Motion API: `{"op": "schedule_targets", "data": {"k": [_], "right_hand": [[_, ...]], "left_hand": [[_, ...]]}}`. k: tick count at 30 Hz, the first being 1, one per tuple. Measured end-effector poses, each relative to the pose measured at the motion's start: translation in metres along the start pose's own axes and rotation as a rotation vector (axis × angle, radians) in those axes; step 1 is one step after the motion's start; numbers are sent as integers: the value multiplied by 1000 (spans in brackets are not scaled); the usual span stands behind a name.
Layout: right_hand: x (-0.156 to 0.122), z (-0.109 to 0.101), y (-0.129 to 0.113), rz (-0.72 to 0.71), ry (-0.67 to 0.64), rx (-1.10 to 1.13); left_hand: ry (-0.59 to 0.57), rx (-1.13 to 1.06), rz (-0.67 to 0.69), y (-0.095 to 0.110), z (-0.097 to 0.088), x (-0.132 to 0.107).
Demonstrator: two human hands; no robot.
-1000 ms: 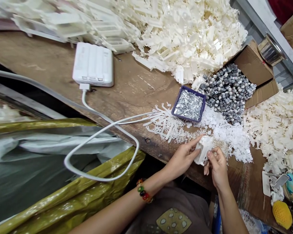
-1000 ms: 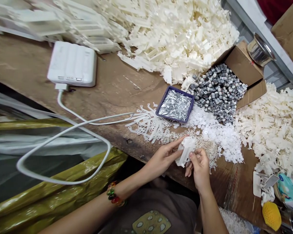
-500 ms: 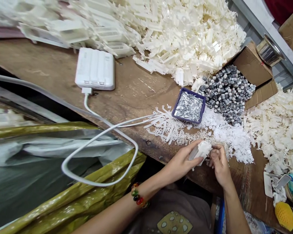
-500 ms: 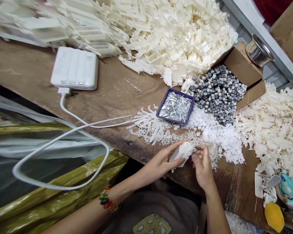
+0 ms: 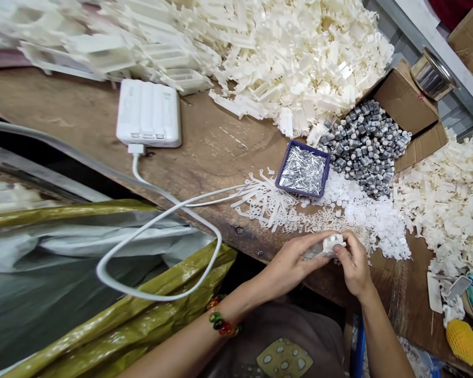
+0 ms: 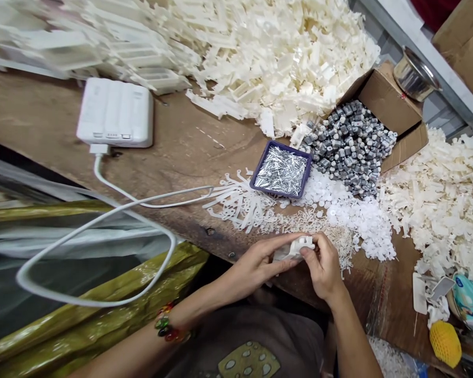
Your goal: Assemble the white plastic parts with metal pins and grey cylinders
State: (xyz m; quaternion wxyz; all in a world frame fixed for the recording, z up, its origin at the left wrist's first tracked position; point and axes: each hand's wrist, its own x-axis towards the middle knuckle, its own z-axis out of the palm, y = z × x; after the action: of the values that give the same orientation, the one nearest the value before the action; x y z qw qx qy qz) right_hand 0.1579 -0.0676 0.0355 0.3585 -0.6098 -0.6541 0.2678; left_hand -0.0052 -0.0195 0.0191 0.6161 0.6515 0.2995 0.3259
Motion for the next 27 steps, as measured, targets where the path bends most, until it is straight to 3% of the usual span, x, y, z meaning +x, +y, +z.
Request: {"op": "schedule_targets", "data": {"k": [5,10,14,16,21,27], "right_hand": [[4,10,1,47,140,-50],[8,18,-16,83,48,-173],[8,27,-26,29,189,-281],[9,30,-27,16,223,-300],[10,20,-28,-22,110,-260],[7,11,-34,-171,41,-297]], "left_hand": [[1,-230,-141,-3,0,2],[-82,-699,-256,-11,-7,6],[-125,-920,-267,-14,-6,6],[-117,-964,-264,-16,-6,6],[-39,-989,-295,-20,-12,7],[-38,-949,-326,-16,-15,7]]}}
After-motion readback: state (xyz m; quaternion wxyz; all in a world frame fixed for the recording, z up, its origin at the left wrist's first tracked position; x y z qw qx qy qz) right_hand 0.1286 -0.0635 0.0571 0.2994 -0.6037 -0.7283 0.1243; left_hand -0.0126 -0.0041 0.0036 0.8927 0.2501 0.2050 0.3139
